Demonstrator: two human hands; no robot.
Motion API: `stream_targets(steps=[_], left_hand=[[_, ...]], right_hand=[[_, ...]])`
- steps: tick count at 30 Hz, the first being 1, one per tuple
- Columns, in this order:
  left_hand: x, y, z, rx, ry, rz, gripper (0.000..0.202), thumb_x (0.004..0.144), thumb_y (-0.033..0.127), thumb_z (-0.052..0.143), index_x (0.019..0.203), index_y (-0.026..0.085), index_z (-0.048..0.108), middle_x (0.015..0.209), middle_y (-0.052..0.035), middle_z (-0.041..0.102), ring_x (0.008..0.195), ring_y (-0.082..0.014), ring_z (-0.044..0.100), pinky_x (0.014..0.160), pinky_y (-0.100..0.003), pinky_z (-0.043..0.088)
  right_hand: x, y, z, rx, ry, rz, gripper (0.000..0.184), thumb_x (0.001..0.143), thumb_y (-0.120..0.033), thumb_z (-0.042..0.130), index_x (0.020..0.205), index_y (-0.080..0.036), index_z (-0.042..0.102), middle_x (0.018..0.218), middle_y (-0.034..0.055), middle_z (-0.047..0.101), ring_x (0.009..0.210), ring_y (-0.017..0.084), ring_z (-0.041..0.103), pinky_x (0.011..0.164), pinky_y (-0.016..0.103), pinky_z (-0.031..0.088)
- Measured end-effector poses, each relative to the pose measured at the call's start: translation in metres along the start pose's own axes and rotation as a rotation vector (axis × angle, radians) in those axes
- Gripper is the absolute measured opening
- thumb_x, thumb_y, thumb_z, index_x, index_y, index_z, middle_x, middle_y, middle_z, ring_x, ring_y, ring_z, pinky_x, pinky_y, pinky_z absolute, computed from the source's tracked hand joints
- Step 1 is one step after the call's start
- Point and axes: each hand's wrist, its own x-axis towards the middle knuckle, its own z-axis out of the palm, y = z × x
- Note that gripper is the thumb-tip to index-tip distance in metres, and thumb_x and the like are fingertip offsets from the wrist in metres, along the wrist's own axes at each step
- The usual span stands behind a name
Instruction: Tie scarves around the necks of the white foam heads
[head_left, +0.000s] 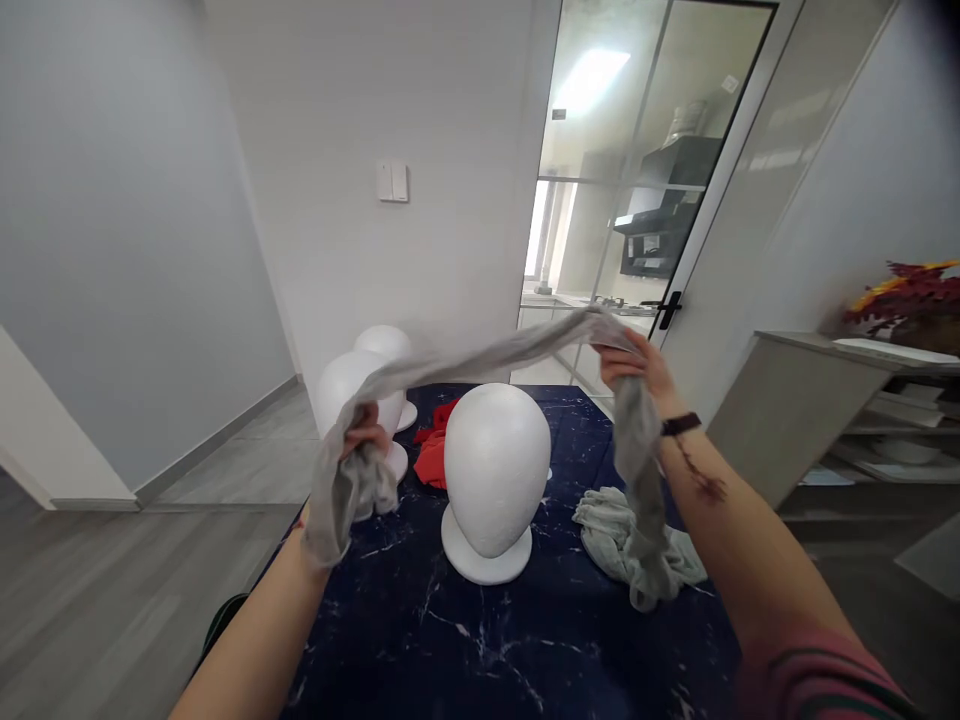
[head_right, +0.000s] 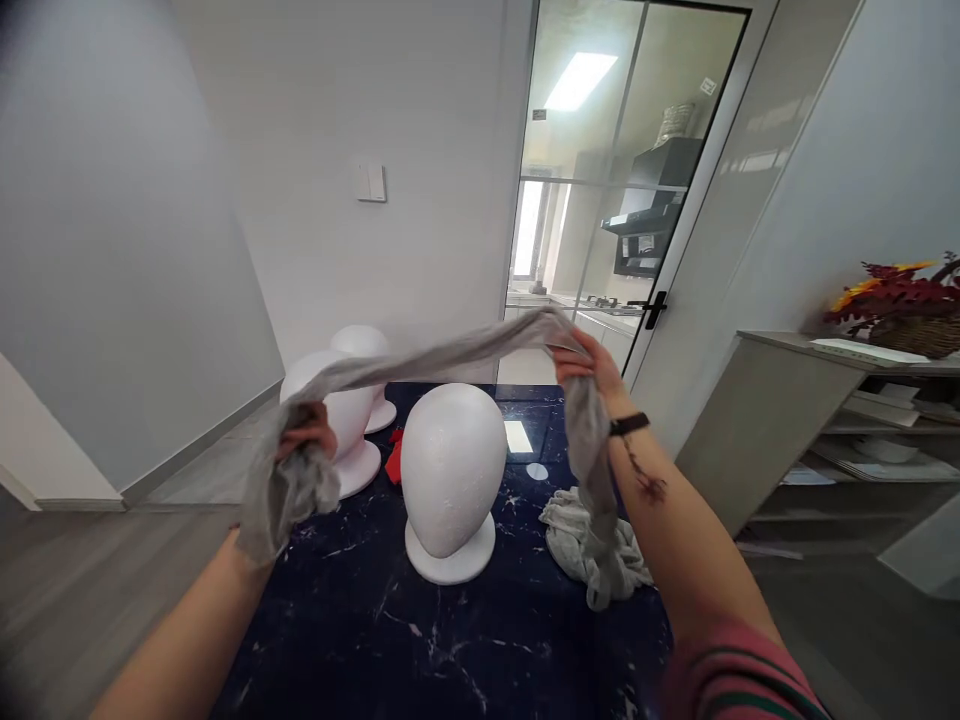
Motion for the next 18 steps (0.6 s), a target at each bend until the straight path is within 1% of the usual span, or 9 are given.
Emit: stream_targets(steps=[1, 2, 4, 6, 7, 9, 13, 16, 18], left_hand=[[0.01, -0.006, 0.004, -0.102, -0.041, -0.025, 0.032, 0.095, 0.025, 0.03, 0.102, 0.023, 0.06, 0.098, -0.001, 0.069, 0.038, 0.0017, 0.044, 0.053, -0.01, 0.048], [0.018, -0.012, 0.005, -0.158, -0.035, -0.094, 0.033, 0.095, 0.026, 0.028, 0.105, 0.022, 0.059, 0.101, -0.0024, 0.068, 0.039, 0.0013, 0.046, 0.051, -0.01, 0.048], [0.027, -0.023, 0.0, -0.214, 0.026, -0.193, 0.036, 0.095, 0.023, 0.024, 0.107, 0.021, 0.057, 0.099, -0.0041, 0.069, 0.047, -0.0017, 0.054, 0.045, -0.009, 0.046], [0.026, -0.029, -0.014, -0.197, 0.101, -0.239, 0.036, 0.095, 0.02, 0.024, 0.105, 0.02, 0.058, 0.091, -0.0047, 0.07, 0.056, -0.0057, 0.061, 0.042, -0.01, 0.045], [0.022, -0.031, -0.023, -0.17, 0.132, -0.25, 0.033, 0.094, 0.018, 0.027, 0.103, 0.019, 0.059, 0.088, -0.0045, 0.07, 0.058, -0.0068, 0.062, 0.043, -0.011, 0.046], [0.011, -0.034, -0.041, -0.068, 0.219, -0.303, 0.025, 0.091, 0.013, 0.037, 0.098, 0.02, 0.06, 0.083, -0.0016, 0.07, 0.057, -0.0061, 0.062, 0.048, -0.011, 0.048], [-0.021, -0.046, -0.068, 0.11, 0.386, -0.435, 0.021, 0.086, 0.009, 0.043, 0.082, 0.019, 0.062, 0.065, 0.0041, 0.066, 0.05, -0.0044, 0.059, 0.054, -0.011, 0.049], [-0.05, -0.069, -0.075, 0.211, 0.397, -0.523, 0.018, 0.081, 0.007, 0.049, 0.074, 0.017, 0.062, 0.053, 0.0038, 0.061, 0.044, -0.0069, 0.056, 0.051, -0.015, 0.048], [-0.068, -0.087, -0.076, 0.322, 0.333, -0.565, 0.013, 0.074, 0.006, 0.058, 0.08, 0.016, 0.064, 0.056, 0.0008, 0.064, 0.046, -0.0102, 0.057, 0.048, -0.019, 0.047]], right_hand=[[0.018, 0.002, 0.0, 0.02, 0.011, -0.003, 0.013, 0.089, -0.027, 0.048, 0.085, -0.015, 0.053, 0.061, -0.0051, 0.05, 0.039, 0.001, 0.038, 0.031, 0.005, 0.031], [0.034, 0.009, -0.002, 0.025, 0.042, 0.016, 0.012, 0.089, -0.024, 0.048, 0.083, -0.015, 0.052, 0.06, -0.0056, 0.049, 0.037, 0.0, 0.036, 0.03, 0.004, 0.03], [0.053, 0.033, -0.009, -0.042, 0.144, 0.118, 0.011, 0.086, -0.018, 0.05, 0.076, -0.015, 0.051, 0.055, -0.0066, 0.046, 0.035, 0.0, 0.032, 0.03, 0.004, 0.028], [0.055, 0.064, -0.02, -0.172, 0.24, 0.234, 0.013, 0.082, -0.012, 0.055, 0.07, -0.015, 0.05, 0.05, -0.0071, 0.044, 0.035, 0.0, 0.032, 0.03, 0.006, 0.029], [0.05, 0.08, -0.025, -0.227, 0.265, 0.262, 0.014, 0.079, -0.01, 0.058, 0.069, -0.015, 0.05, 0.049, -0.0067, 0.045, 0.036, 0.001, 0.034, 0.031, 0.007, 0.031], [0.031, 0.109, -0.035, -0.305, 0.281, 0.232, 0.011, 0.074, -0.01, 0.063, 0.07, -0.014, 0.053, 0.051, -0.0045, 0.049, 0.039, 0.002, 0.04, 0.033, 0.009, 0.033], [-0.023, 0.151, -0.041, -0.448, 0.312, 0.133, 0.013, 0.071, -0.021, 0.067, 0.079, -0.014, 0.06, 0.059, -0.0007, 0.055, 0.044, 0.005, 0.045, 0.035, 0.013, 0.033], [-0.062, 0.179, -0.031, -0.533, 0.375, 0.103, 0.017, 0.074, -0.03, 0.065, 0.081, -0.016, 0.06, 0.063, 0.0003, 0.057, 0.044, 0.007, 0.046, 0.037, 0.017, 0.034], [-0.081, 0.2, -0.019, -0.542, 0.386, 0.094, 0.019, 0.076, -0.035, 0.062, 0.083, -0.018, 0.059, 0.067, 0.0013, 0.058, 0.046, 0.009, 0.049, 0.04, 0.021, 0.036]])
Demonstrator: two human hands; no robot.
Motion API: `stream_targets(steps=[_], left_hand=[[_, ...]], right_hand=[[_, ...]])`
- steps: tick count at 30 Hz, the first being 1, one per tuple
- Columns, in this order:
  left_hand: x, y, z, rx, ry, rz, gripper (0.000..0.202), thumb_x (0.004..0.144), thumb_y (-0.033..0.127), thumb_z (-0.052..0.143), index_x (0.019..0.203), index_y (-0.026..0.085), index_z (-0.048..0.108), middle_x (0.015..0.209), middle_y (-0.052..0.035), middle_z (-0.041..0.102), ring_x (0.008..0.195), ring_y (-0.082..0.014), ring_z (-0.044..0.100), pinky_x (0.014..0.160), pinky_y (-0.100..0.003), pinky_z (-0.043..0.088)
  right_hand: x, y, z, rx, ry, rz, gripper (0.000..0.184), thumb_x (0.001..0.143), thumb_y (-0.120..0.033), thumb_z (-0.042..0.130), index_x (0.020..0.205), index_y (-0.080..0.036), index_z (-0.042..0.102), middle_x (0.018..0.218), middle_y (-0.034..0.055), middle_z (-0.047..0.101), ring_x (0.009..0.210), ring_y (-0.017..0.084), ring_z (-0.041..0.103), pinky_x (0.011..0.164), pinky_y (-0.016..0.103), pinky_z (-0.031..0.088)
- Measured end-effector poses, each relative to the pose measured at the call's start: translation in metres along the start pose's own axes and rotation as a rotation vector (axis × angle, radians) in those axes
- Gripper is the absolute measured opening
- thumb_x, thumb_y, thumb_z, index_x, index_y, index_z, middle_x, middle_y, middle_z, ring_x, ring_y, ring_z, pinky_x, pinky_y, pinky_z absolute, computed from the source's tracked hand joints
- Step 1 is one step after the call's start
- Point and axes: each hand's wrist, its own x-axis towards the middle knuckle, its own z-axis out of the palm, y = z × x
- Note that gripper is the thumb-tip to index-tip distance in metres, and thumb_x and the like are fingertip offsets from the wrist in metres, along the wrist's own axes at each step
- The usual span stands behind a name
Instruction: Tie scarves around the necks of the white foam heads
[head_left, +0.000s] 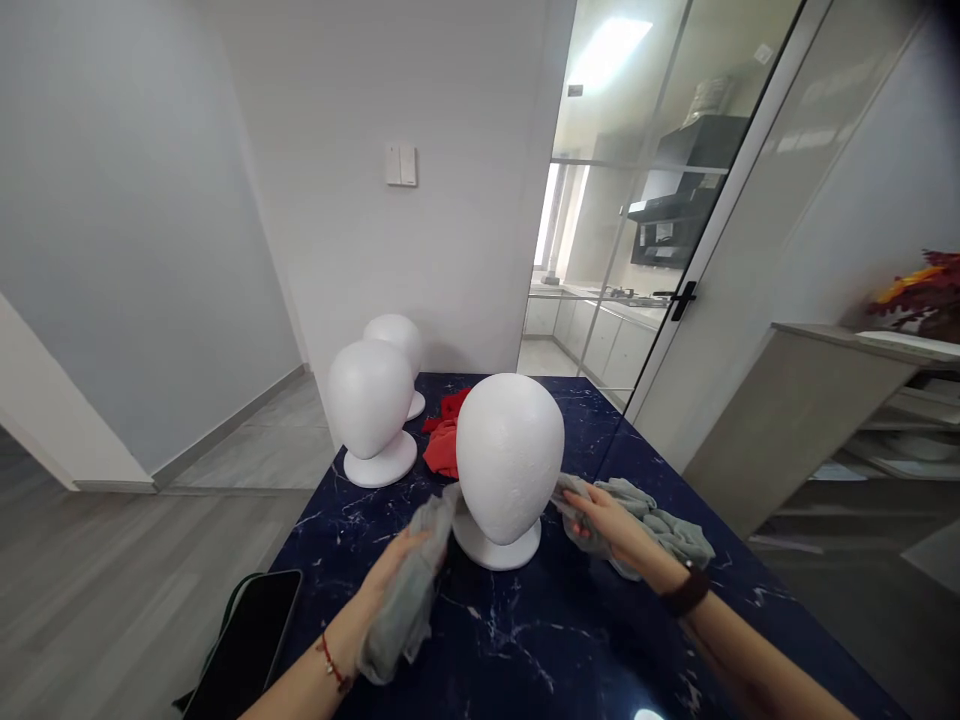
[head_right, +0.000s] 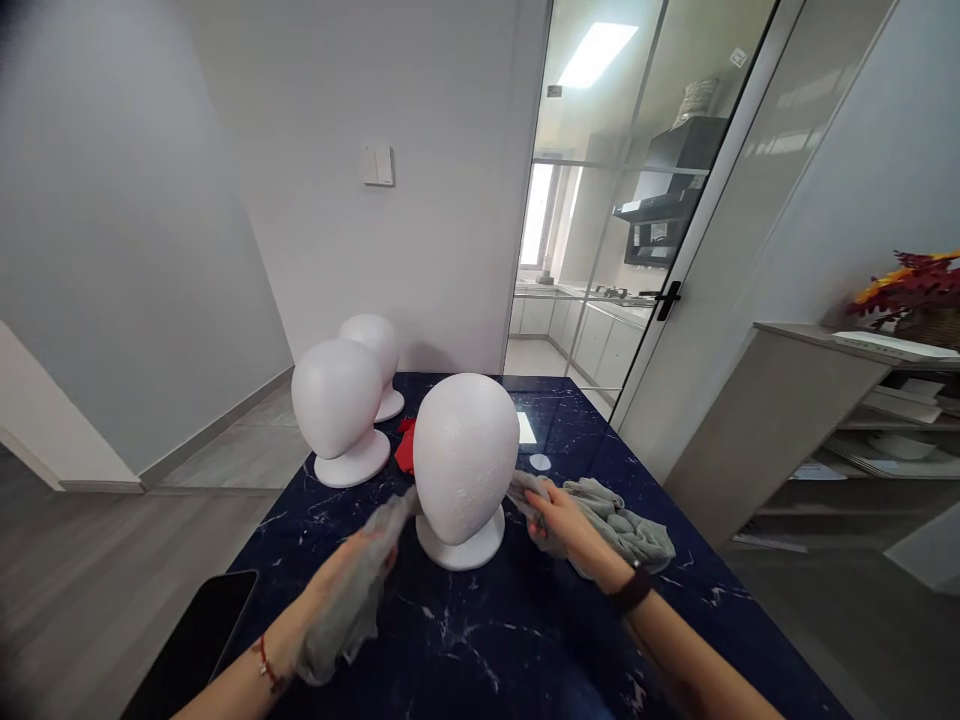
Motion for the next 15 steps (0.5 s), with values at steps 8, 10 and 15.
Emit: stream_targets(steps=[8, 10, 15], left_hand=[[0.009, -0.042, 0.021, -0.015, -0.134, -0.256, 0.025, 0.073, 0.022, 0.064, 0.093, 0.007, 0.064, 0.079, -0.0116, 0.072, 0.072, -0.0221, 0.067, 0.076, -0.034, 0.05], [0.018, -0.045, 0.024, -0.044, -0.182, -0.347, 0.028, 0.076, 0.025, 0.06, 0.095, 0.005, 0.064, 0.08, -0.0135, 0.072, 0.074, -0.0231, 0.068, 0.077, -0.034, 0.05], [0.036, -0.059, 0.029, -0.03, -0.196, -0.372, 0.024, 0.076, 0.017, 0.055, 0.093, 0.003, 0.065, 0.073, -0.0131, 0.072, 0.069, -0.0219, 0.068, 0.074, -0.032, 0.05]], right_hand=[[-0.04, 0.034, 0.062, 0.001, 0.012, 0.022, 0.042, 0.072, -0.044, 0.063, 0.105, -0.021, 0.049, 0.09, 0.0031, 0.063, 0.068, 0.018, 0.063, 0.066, 0.033, 0.049], [-0.043, 0.033, 0.072, 0.053, 0.02, 0.005, 0.046, 0.072, -0.045, 0.064, 0.108, -0.021, 0.047, 0.095, 0.0039, 0.063, 0.077, 0.019, 0.063, 0.072, 0.033, 0.049], [-0.051, 0.028, 0.081, 0.069, -0.004, -0.097, 0.046, 0.077, -0.044, 0.062, 0.113, -0.021, 0.047, 0.106, 0.0054, 0.061, 0.098, 0.02, 0.059, 0.084, 0.031, 0.047]])
